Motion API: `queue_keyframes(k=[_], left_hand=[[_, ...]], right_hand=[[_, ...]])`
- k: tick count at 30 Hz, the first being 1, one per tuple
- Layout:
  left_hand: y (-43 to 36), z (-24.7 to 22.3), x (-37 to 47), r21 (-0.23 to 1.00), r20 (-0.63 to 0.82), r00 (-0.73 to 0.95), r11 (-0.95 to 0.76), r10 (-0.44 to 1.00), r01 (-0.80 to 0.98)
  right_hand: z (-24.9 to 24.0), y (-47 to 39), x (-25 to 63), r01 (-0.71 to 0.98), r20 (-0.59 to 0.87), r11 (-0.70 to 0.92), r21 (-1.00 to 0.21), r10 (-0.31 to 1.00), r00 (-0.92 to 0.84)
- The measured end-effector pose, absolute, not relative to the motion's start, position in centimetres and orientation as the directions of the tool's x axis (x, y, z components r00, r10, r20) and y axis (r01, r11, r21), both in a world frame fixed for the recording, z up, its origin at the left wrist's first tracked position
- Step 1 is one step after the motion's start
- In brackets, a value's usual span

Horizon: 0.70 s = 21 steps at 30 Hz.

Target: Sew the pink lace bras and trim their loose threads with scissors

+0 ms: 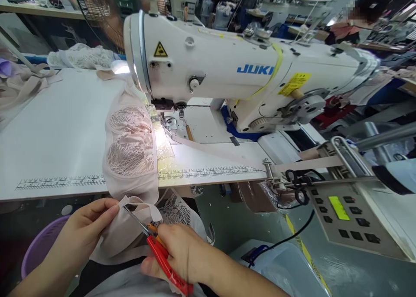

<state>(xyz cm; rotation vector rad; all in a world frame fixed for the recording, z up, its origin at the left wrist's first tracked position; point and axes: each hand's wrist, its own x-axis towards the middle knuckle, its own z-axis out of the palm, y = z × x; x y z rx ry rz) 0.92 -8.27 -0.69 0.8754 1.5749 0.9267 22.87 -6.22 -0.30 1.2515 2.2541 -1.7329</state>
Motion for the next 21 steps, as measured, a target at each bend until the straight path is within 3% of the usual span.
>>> queue_keyframes(k=[6,21], left_hand=[[-8.2,-1.0,0.9,0.910,-0.409,-0.119,0.414,0.905,0.025],[-8.2,-1.5,0.9,0.906,-0.411,-0.097,0.418,0.907,0.069]], right_hand=[[-0.6,-6.4,22.8,0.642,-0.488,0.095,-0.760,0.569,-0.662],[-3.4,-7.1,21.9,0.564,-0.466,-0.065,-0.823,0.645,-0.606]])
